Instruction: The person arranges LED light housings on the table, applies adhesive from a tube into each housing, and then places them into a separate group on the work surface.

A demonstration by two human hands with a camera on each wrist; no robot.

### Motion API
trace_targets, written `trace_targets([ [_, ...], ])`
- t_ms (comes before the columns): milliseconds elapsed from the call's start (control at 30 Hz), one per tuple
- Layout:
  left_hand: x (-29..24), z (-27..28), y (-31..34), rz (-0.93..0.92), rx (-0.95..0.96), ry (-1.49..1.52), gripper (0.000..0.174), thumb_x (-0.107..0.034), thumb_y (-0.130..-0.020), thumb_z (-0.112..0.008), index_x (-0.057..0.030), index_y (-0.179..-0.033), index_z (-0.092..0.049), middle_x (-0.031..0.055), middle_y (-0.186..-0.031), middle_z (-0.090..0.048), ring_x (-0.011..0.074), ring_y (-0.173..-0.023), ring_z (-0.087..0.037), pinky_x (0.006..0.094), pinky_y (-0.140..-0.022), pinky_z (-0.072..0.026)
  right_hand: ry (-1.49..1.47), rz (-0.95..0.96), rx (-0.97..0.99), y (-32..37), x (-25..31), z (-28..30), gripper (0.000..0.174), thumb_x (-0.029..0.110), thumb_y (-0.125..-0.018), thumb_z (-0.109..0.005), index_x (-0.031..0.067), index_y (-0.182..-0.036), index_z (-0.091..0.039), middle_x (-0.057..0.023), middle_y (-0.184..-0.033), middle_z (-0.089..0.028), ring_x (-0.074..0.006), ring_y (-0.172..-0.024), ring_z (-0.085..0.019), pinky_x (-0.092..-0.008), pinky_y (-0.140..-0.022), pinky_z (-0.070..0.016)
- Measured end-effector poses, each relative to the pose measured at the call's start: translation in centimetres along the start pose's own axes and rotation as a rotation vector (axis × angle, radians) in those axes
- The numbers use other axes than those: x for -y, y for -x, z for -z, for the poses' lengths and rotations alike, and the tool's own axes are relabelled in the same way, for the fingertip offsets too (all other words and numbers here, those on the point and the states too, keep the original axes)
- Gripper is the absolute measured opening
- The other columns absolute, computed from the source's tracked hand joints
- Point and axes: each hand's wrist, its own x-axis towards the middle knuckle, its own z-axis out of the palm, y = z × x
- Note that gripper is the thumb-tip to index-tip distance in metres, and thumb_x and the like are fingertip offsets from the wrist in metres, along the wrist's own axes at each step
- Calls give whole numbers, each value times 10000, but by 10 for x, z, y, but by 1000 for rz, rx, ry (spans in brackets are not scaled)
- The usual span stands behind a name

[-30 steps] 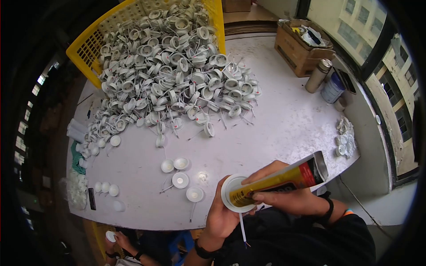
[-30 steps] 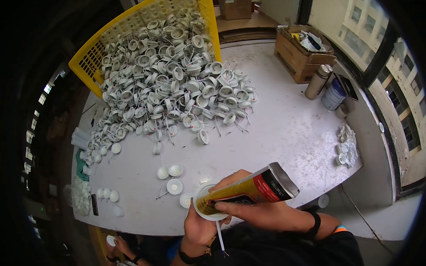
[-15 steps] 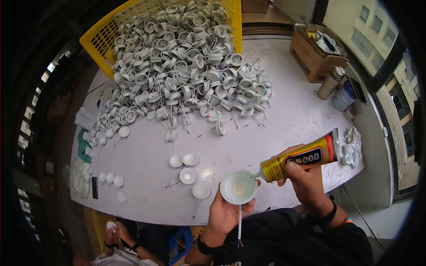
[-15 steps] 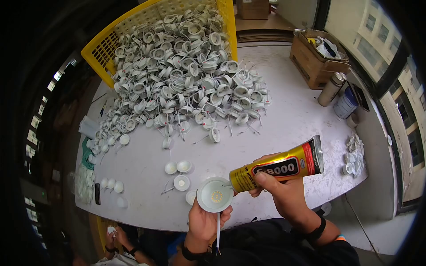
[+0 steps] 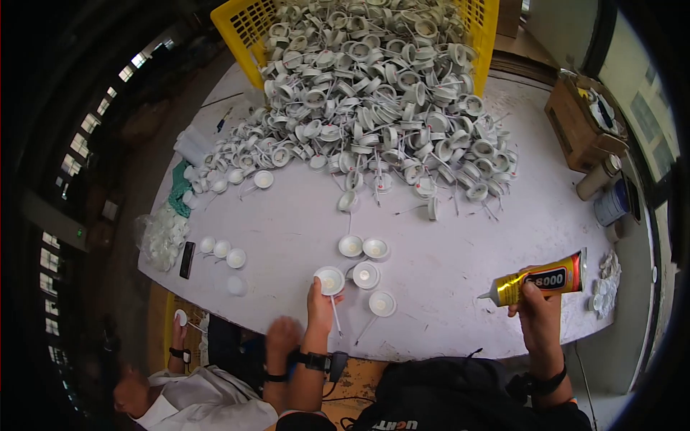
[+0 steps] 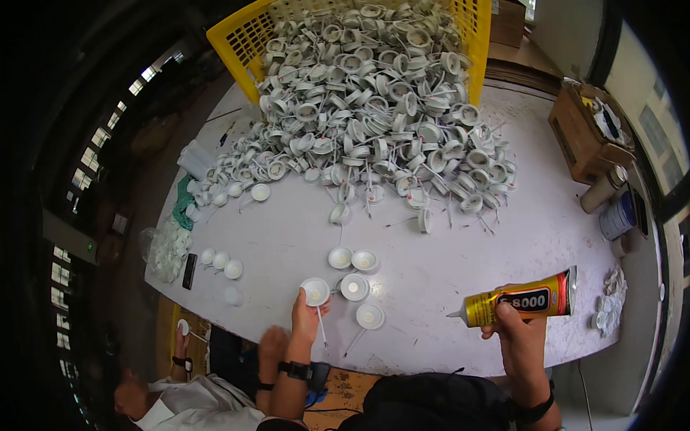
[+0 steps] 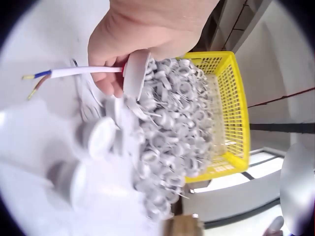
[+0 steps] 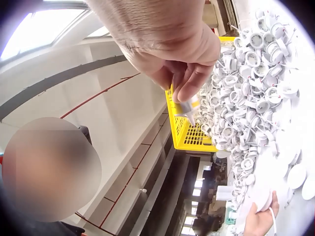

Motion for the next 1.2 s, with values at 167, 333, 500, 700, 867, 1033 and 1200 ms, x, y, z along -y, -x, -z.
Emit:
trace_targets([
  [167,7,73,-60,-48,-227,-341,417,-404,-850,-378,-43,-1049,-441,73,-934,-530,150,-767,-532,270,-609,-441,21,-5,-48,-3,-8,-15,243,92,-749,-558,-45,-928,-468,-115,-762,-534,-168,-536,-534,-250,-448,-461],
  [333,18,94,-100,-73,-258,-629,411,-350,-829,-435,-11,-1061,-446,104,-947,-536,204,-783,-530,315,-682,-428,58,-35,-67,-13,-15,-29,252,98,-747,-568,-46,-926,-464,-113,-759,-534,-169,-537,-536,-251,-442,-461],
  [500,-19,39,-97,-659,-689,-1482,394,-293,-799,-489,12,-1049,-477,145,-929,-557,247,-812,-533,349,-758,-410,75,-46,-131,-26,-18,-36,226,71,-745,-549,-39,-922,-460,-107,-744,-534,-163,-527,-536,-255,-432,-463],
  [700,-46,-32,-152,-417,-85,-737,366,-288,-760,-529,15,-965,-544,148,-890,-580,281,-836,-547,357,-764,-419,76,-59,-176,-47,-25,-38,179,57,-752,-533,-30,-894,-465,-94,-723,-528,-164,-509,-536,-259,-426,-461],
  [867,-23,-37,-246,-40,-100,-1008,380,-324,-733,-537,11,-908,-578,180,-866,-595,313,-850,-562,395,-734,-433,92,-70,-208,-60,-26,-37,172,57,-754,-531,-28,-889,-466,-92,-713,-525,-164,-505,-535,-260,-424,-460],
  [1033,-22,-60,-252,-82,-173,-1232,333,-307,-709,-557,16,-791,-565,105,-580,-561,177,-489,-549,278,-450,-436,96,-86,-255,-65,-29,-30,179,58,-752,-530,-27,-895,-464,-86,-711,-523,-164,-511,-533,-259,-427,-458],
  [1200,-32,-70,-243,-31,-162,-1249,381,-263,-692,-515,30,-936,-526,240,-957,-549,372,-923,-519,443,-784,-409,145,-105,-244,-65,-29,-24,237,116,-772,-533,17,-969,-446,-43,-796,-502,-100,-604,-504,-212,-432,-420],
])
